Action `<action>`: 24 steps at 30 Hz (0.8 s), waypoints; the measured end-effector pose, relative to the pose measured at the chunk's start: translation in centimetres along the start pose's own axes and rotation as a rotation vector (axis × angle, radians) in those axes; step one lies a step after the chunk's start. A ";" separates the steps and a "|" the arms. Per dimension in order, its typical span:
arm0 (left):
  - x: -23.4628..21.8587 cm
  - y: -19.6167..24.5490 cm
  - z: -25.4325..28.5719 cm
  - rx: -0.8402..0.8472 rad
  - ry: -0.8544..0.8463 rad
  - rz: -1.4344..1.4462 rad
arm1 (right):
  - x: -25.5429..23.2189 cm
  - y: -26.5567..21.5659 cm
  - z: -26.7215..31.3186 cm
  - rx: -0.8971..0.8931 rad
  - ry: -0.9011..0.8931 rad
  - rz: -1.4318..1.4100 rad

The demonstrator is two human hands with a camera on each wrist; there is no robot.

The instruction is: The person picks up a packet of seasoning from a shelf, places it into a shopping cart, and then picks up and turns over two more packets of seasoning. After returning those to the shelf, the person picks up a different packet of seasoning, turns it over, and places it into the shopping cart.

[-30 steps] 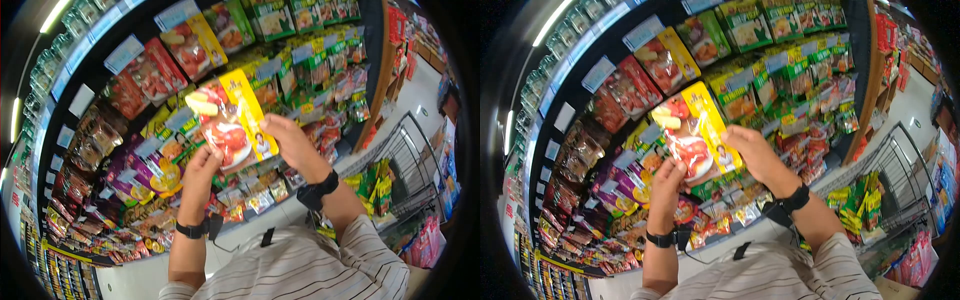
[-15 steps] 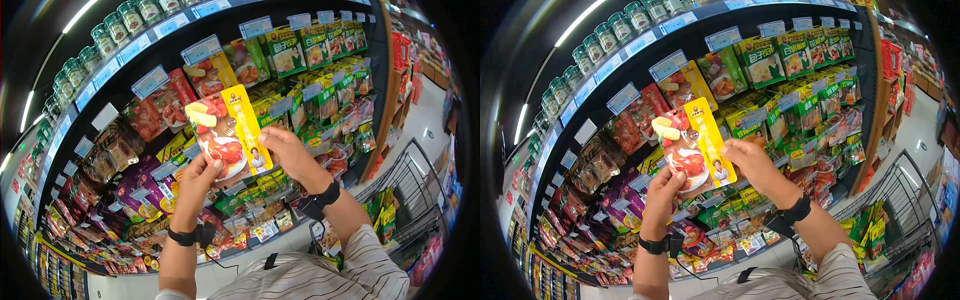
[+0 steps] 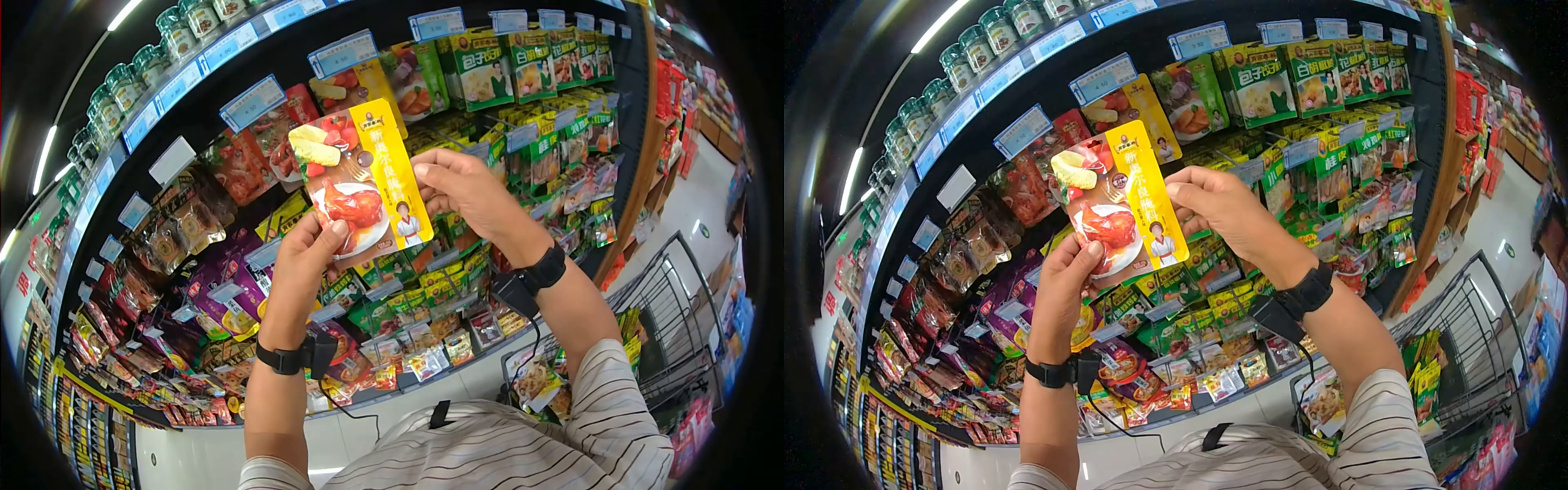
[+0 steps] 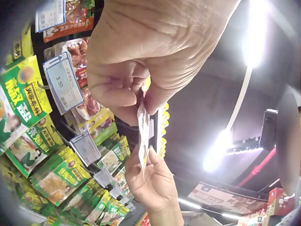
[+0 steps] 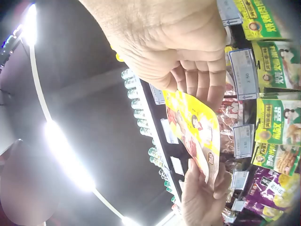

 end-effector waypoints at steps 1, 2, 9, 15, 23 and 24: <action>-0.1 0.0 -0.2 -0.007 0.000 0.000 | 0.0 0.1 -0.2 0.002 0.007 0.008; -0.2 -0.1 -0.3 -0.016 0.000 0.001 | 0.2 0.0 -0.3 -0.007 -0.015 0.006; 0.9 -1.6 -0.2 0.005 0.027 0.269 | 4.9 -3.1 2.5 -0.147 -0.154 0.031; 3.6 -4.9 0.7 0.049 -0.061 0.945 | 11.5 -4.9 7.0 -0.725 -0.232 0.757; 4.8 -4.4 1.6 0.266 -0.123 0.590 | 13.9 -3.1 8.8 -0.851 -0.126 1.087; 4.9 -5.3 1.5 0.149 -0.139 0.841 | 14.0 -3.0 8.9 -0.851 -0.129 1.099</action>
Point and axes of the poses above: each hand's wrist, its own z-axis away from the middle knuckle, its own x-axis out of the palm, y = z × x, the point moved 7 cm from there along -z, towards the middle knuckle, and after that the axes turned 5 degrees about x, right-handed, at the moved point
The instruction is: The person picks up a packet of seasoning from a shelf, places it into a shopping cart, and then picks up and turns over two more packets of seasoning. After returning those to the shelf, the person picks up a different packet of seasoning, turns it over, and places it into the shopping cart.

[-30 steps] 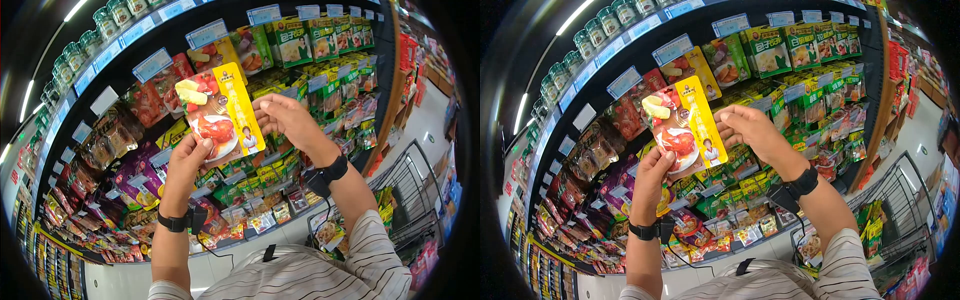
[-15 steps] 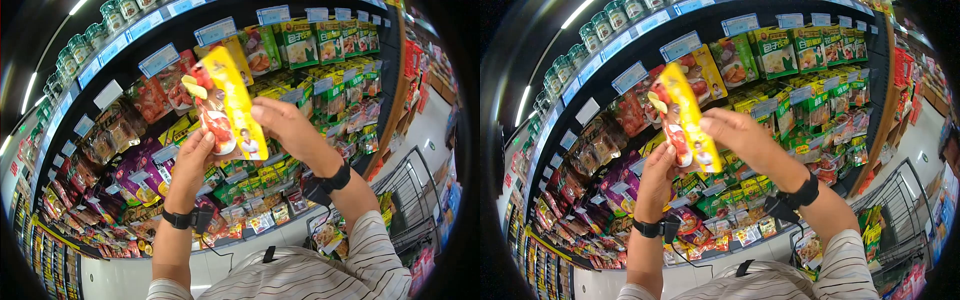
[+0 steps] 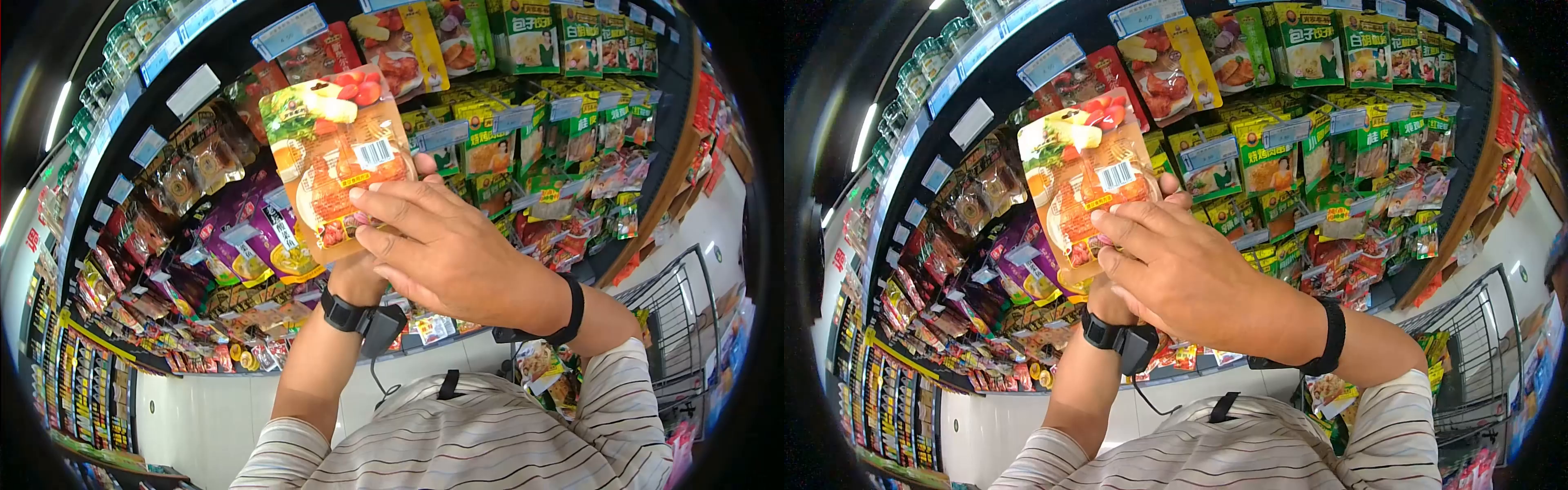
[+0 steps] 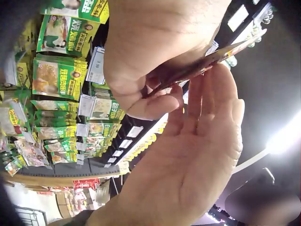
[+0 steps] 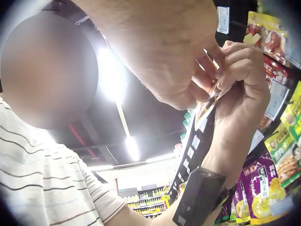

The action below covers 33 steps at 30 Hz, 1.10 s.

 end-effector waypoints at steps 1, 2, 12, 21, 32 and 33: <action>-0.6 -0.6 0.0 -0.080 0.067 0.237 | 0.1 0.0 0.1 0.003 -0.004 -0.004; -0.5 -0.7 0.0 -0.105 0.062 0.242 | 0.2 0.0 0.2 0.005 -0.007 -0.007; 0.1 -0.5 0.2 -0.152 0.008 0.081 | -0.3 -0.3 0.8 -0.013 0.035 -0.060; -0.8 -1.0 -0.3 -0.115 -0.048 -0.019 | -0.6 -0.2 1.0 0.001 0.035 -0.064; -1.9 -1.6 -0.5 -0.175 -0.020 -0.020 | -0.9 -0.1 0.8 -0.018 0.077 -0.047; -1.7 -1.5 -0.7 -0.190 -0.024 0.039 | -1.0 0.0 0.8 -0.022 0.076 -0.046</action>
Point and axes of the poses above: each hand's wrist, its own z-axis away from the middle knuckle, its own x-axis out of the palm, y = z × x, the point moved 7 cm from there along -z, towards the middle knuckle, and after that the axes turned 5 degrees about x, right-handed, at the moved point
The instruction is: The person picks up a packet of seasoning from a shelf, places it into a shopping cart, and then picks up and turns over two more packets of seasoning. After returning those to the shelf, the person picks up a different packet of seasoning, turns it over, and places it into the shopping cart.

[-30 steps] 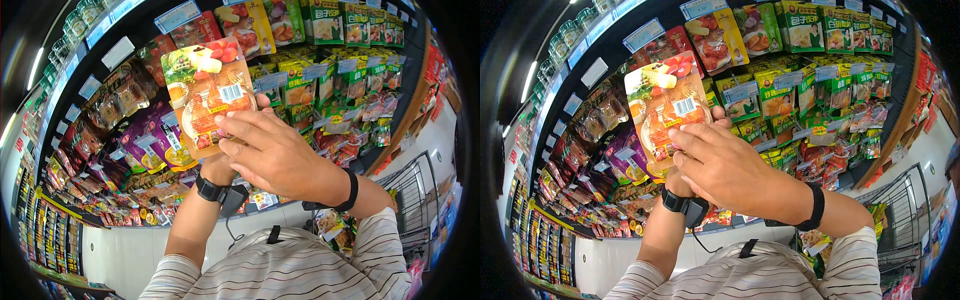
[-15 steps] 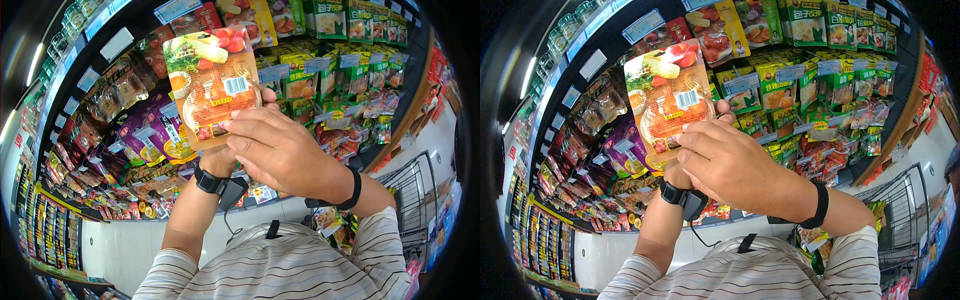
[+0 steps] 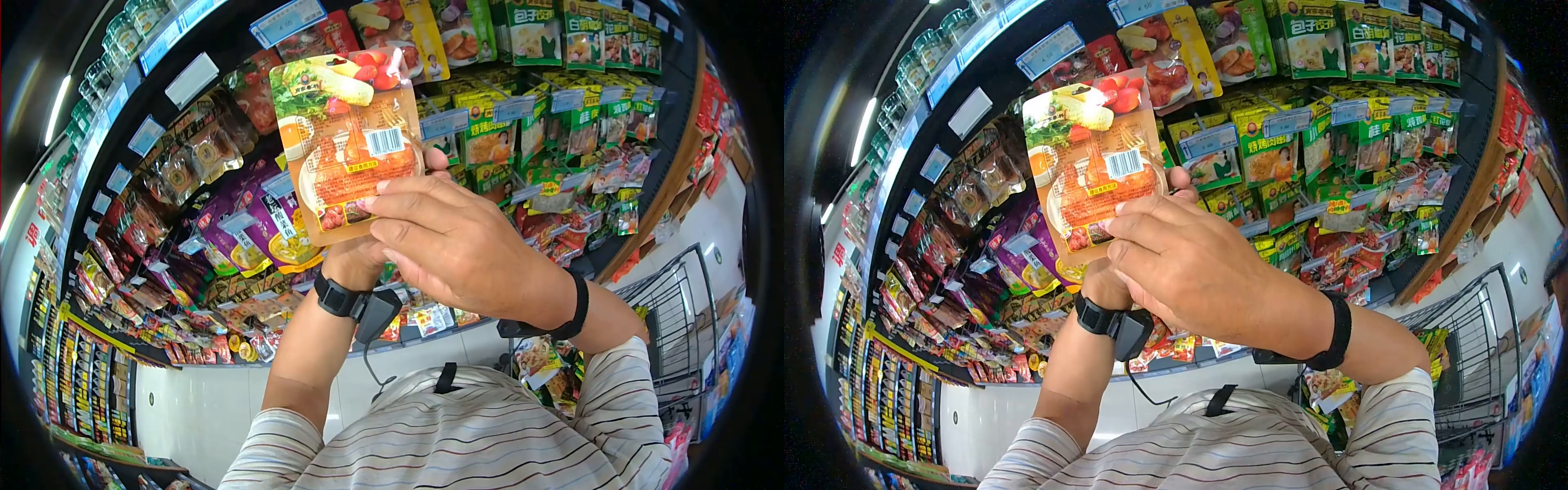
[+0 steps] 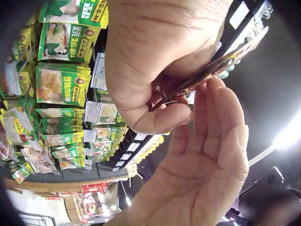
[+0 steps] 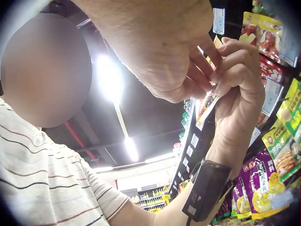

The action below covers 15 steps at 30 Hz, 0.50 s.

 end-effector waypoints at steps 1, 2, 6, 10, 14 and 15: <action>0.2 0.2 -0.2 -0.015 -0.008 0.058 | -0.1 0.2 0.0 0.016 -0.007 -0.021; 0.9 0.7 -0.1 -0.032 -0.018 0.159 | -0.2 0.3 -0.1 0.030 -0.011 -0.035; 2.7 2.5 -0.4 0.105 -0.046 -0.009 | -1.0 1.5 -0.6 0.070 0.060 -0.108; 1.9 3.6 -0.6 0.092 0.136 -0.182 | -2.0 3.3 -1.1 0.248 0.038 -0.297; 0.3 5.2 -2.3 0.057 0.220 -0.698 | -1.7 5.9 -1.3 0.385 0.075 -0.607; 0.0 5.5 -2.5 0.059 0.237 -0.760 | -1.3 6.6 -1.3 0.502 -0.054 -0.658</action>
Point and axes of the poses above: each hand's wrist, its own z-axis away from the middle knuckle, its own x-axis out of the palm, y = z × x, the point moved 7 cm from there along -z, towards the middle knuckle, and after that the axes turned 5 degrees about x, right-handed, at the moved point
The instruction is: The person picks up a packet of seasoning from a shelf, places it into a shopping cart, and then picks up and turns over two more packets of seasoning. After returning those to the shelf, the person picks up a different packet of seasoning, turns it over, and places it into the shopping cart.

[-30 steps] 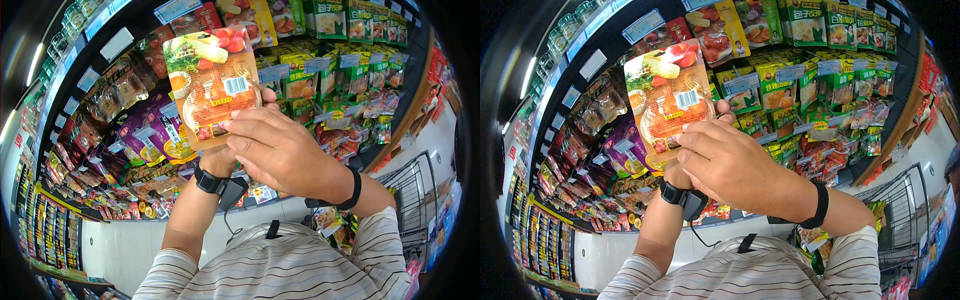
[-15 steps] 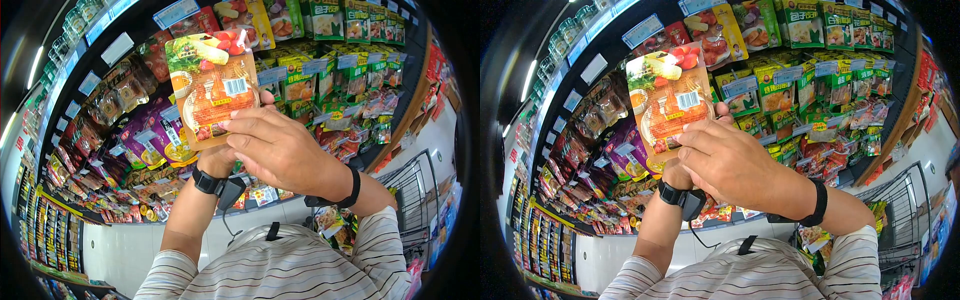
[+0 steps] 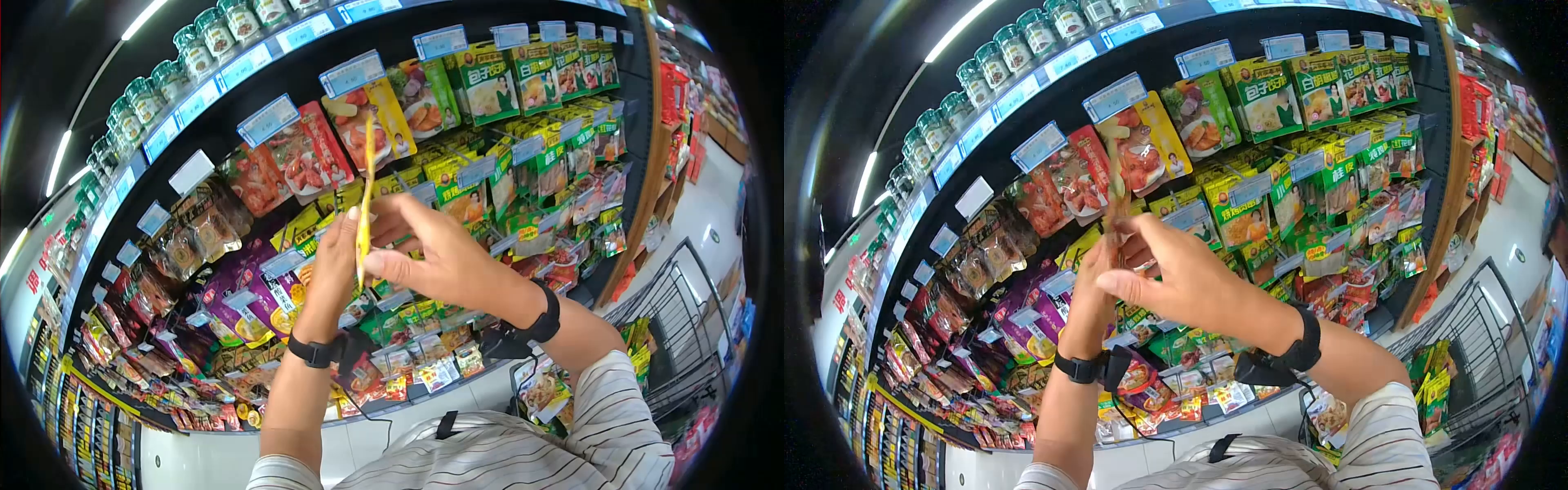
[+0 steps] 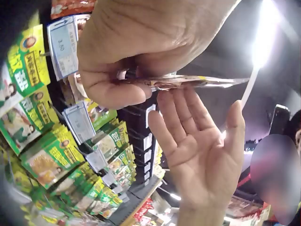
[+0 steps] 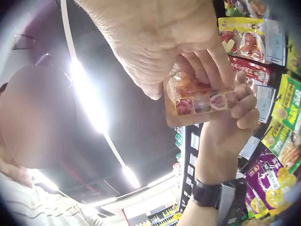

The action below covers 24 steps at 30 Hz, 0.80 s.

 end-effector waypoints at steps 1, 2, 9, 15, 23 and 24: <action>-0.3 0.1 -0.3 0.001 0.016 -0.062 | -0.3 0.0 -0.2 -0.026 0.040 -0.071; -0.7 0.7 -0.3 0.021 0.014 -0.171 | -0.3 0.4 -0.5 -0.052 0.079 -0.142; -1.4 2.9 -0.1 0.009 0.006 -0.078 | -2.7 4.3 -1.9 0.152 0.110 -0.370; -2.3 4.5 -0.8 -0.007 -0.039 0.077 | -3.2 6.6 -3.4 0.302 -0.012 -0.470; -5.0 5.5 -2.7 -0.056 0.042 -0.157 | -10.5 3.8 -8.4 0.178 0.185 -0.098; -5.0 5.3 -3.0 -0.053 0.007 -0.137 | -11.4 3.1 -9.2 0.117 0.201 -0.067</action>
Point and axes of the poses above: each hand's wrist, its own z-axis away from the middle knuckle, its own x-axis out of the palm, y = z × x, the point moved 7 cm from there along -z, towards the middle knuckle, and after that the axes turned 5 degrees about x, right-handed, at the moved point
